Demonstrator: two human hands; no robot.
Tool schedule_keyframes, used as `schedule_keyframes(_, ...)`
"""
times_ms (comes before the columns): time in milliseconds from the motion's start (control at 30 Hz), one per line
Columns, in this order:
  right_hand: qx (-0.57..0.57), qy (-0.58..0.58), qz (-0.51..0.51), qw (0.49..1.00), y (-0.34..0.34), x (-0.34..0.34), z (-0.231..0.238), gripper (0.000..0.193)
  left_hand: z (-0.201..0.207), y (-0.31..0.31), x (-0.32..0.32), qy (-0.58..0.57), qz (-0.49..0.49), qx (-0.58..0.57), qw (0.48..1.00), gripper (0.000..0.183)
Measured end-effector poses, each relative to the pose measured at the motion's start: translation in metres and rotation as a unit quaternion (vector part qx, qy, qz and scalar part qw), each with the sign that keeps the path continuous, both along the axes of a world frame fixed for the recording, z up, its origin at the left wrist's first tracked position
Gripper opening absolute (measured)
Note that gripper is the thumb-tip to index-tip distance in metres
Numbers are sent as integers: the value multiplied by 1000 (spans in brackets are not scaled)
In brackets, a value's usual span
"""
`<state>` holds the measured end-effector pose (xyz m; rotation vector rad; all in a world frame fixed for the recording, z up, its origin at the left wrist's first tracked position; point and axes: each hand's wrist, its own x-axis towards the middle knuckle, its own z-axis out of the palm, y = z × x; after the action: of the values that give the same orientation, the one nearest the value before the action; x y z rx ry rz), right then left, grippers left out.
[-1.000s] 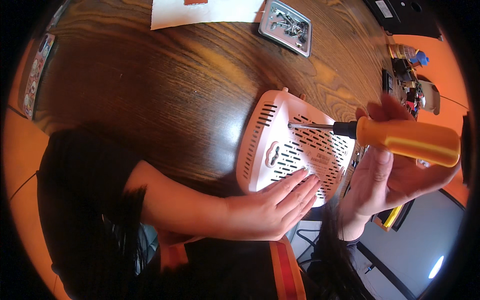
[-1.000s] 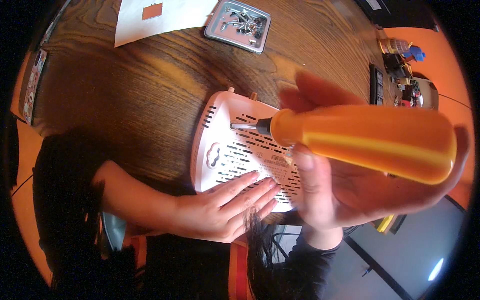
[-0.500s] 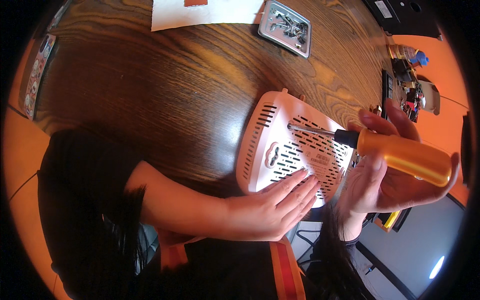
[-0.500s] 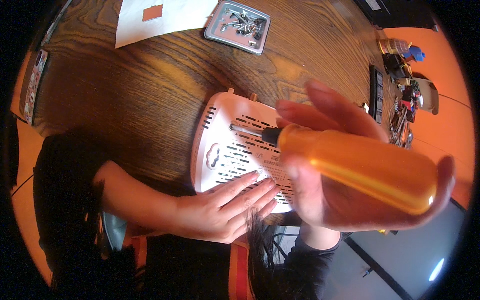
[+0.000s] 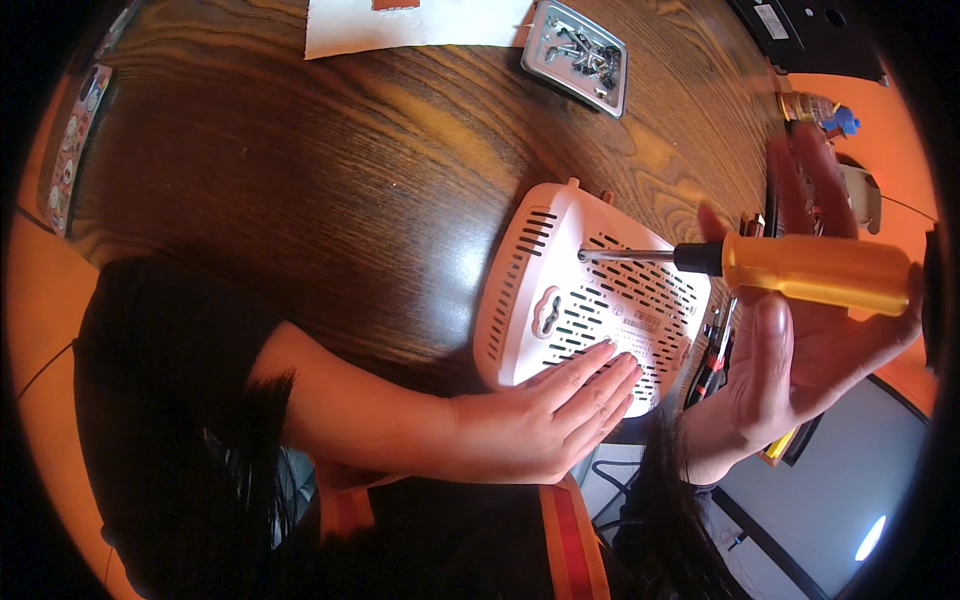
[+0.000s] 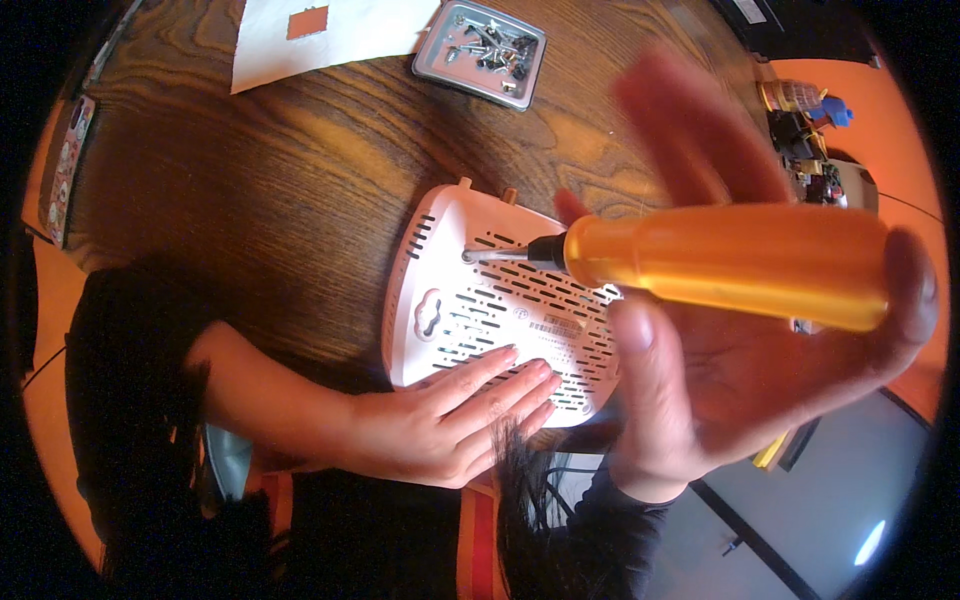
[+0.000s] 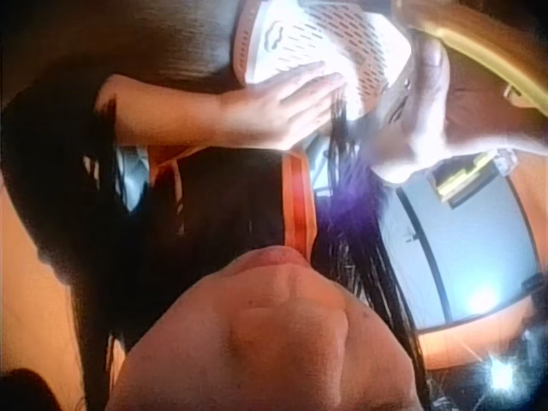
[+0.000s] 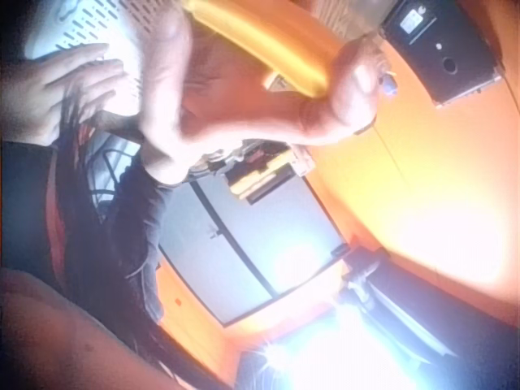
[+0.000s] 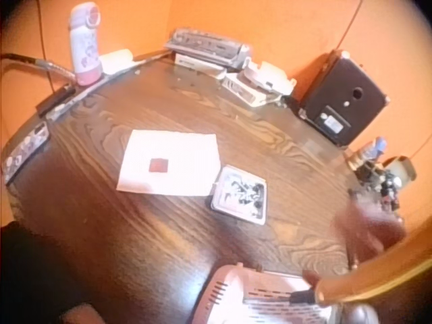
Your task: The person reassembles a white networking device by placing the circuit board into the casing, then securing the back cover with multiple screws. They use pliers to adjust internal components and a screwdriver to fasten the screws, finishing by placing the device on the floor.
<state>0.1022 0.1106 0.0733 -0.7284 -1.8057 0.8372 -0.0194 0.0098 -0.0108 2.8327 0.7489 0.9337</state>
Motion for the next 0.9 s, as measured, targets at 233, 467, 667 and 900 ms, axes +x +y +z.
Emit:
schedule_keyframes(233,123,-139,-47,981,-5,3,1,76,3,-1,-1,14,0,0,1000,45)
schedule_keyframes(467,85,-126,-52,987,0,10,5,70,2,2,1,7,3,3,1000,41)
schedule_keyframes(667,40,-58,12,997,7,12,6,59,2,3,3,2,2,5,1000,41)
schedule_keyframes(900,89,-115,8,989,2,13,3,59,2,2,0,22,-21,-1,1000,46)
